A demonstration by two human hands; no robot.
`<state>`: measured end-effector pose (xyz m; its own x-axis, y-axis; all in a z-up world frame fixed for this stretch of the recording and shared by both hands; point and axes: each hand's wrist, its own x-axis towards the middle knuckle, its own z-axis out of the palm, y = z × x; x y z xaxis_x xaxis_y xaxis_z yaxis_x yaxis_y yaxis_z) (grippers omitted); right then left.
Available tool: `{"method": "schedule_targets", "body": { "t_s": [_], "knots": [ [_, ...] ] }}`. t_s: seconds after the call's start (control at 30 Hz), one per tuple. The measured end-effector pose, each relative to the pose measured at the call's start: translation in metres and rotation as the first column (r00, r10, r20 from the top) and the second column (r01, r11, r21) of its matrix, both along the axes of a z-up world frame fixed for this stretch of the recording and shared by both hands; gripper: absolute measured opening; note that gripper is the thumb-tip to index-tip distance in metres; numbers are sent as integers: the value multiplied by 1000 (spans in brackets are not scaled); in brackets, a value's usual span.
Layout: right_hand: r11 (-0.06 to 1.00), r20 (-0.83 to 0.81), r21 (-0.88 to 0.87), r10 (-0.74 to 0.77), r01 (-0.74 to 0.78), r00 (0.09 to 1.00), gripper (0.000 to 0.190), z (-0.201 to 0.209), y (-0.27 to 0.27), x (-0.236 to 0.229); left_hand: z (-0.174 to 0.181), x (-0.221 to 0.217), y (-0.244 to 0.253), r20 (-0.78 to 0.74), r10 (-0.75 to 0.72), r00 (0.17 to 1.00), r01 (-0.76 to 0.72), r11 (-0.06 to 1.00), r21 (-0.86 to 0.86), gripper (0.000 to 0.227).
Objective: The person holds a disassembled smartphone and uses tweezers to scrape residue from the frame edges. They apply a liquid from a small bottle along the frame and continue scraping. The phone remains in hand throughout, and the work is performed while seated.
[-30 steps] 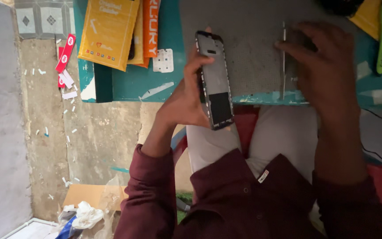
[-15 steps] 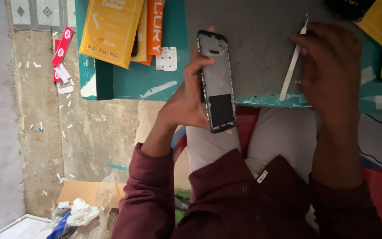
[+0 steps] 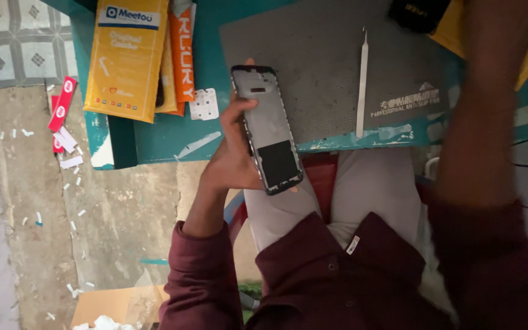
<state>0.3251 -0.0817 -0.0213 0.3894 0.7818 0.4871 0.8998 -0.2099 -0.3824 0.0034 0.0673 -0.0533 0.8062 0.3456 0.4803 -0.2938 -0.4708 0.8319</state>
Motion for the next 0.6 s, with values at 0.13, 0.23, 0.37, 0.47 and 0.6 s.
{"method": "schedule_targets", "body": {
  "t_s": [0.13,0.23,0.37,0.47,0.6],
  "knots": [
    [996,58,-52,-65,68,996,28,0,-4,20,-3,-2,0,38,8,999,-9,1000,18,143],
    [997,100,-60,-45,52,994,32,0,15,28,-7,-4,1,43,19,999,-20,1000,21,142],
    [996,116,-87,32,-22,993,37,-28,42,35,-10,-4,1,59,26,998,-26,1000,9,137],
    [994,149,-96,67,-53,987,41,-45,49,55,0,1,-5,152,36,988,-30,999,-42,127],
    [989,222,-51,146,-138,964,47,-44,52,60,25,7,-17,351,-11,936,66,987,-145,120]
  ]
}}
